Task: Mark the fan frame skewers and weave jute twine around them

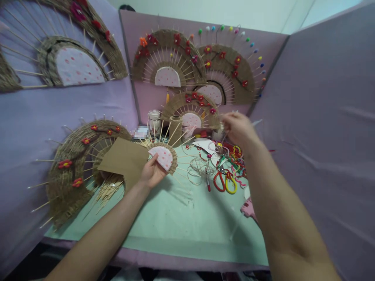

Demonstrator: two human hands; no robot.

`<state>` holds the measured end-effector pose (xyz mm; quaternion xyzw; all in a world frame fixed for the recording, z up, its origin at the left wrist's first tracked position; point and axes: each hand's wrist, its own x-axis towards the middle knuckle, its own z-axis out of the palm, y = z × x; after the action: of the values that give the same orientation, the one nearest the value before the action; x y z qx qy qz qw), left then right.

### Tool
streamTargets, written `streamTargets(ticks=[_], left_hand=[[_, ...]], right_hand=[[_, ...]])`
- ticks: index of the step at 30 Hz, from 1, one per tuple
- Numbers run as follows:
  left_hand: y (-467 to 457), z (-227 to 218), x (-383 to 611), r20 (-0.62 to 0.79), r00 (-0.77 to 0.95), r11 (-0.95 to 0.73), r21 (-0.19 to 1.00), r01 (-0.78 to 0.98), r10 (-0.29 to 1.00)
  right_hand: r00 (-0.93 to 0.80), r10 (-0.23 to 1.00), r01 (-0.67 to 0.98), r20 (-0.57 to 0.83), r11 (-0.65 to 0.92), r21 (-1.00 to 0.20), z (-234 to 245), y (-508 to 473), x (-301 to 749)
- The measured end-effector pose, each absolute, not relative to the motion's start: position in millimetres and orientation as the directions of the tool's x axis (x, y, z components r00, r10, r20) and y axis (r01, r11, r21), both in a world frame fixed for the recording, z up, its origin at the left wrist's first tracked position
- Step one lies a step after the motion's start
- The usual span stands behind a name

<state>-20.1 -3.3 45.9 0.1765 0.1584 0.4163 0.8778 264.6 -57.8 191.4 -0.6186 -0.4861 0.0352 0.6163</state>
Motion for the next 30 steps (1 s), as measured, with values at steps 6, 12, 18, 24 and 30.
streamTargets(ticks=[6, 12, 18, 24, 30], left_hand=[[-0.3, 47.1, -19.3, -0.173, 0.517, 0.530, 0.479, -0.700, 0.839], [2.5, 53.3, -22.1, -0.151, 0.476, 0.487, 0.467, -0.738, 0.866], [2.6, 55.4, -23.6, -0.158, 0.454, 0.474, 0.445, -0.760, 0.877], [3.5, 56.2, -23.8, -0.171, 0.440, 0.467, 0.456, -0.758, 0.881], [2.2, 53.9, -23.1, -0.172, 0.475, 0.498, 0.442, -0.746, 0.863]], right_hand=[[0.499, 0.811, 0.528, 0.307, -0.003, -0.849, 142.4, -27.6, 262.2], [0.274, 0.958, 0.810, 0.084, -0.182, -0.558, 143.3, -18.3, 265.0], [0.183, 0.939, 0.951, -0.292, -0.244, -0.191, 55.1, -47.0, 222.5], [0.196, 0.916, 0.974, -0.350, -0.224, -0.043, 55.3, -35.6, 216.5], [0.268, 0.963, 0.964, -0.009, -0.268, -0.005, 139.7, 1.5, 245.6]])
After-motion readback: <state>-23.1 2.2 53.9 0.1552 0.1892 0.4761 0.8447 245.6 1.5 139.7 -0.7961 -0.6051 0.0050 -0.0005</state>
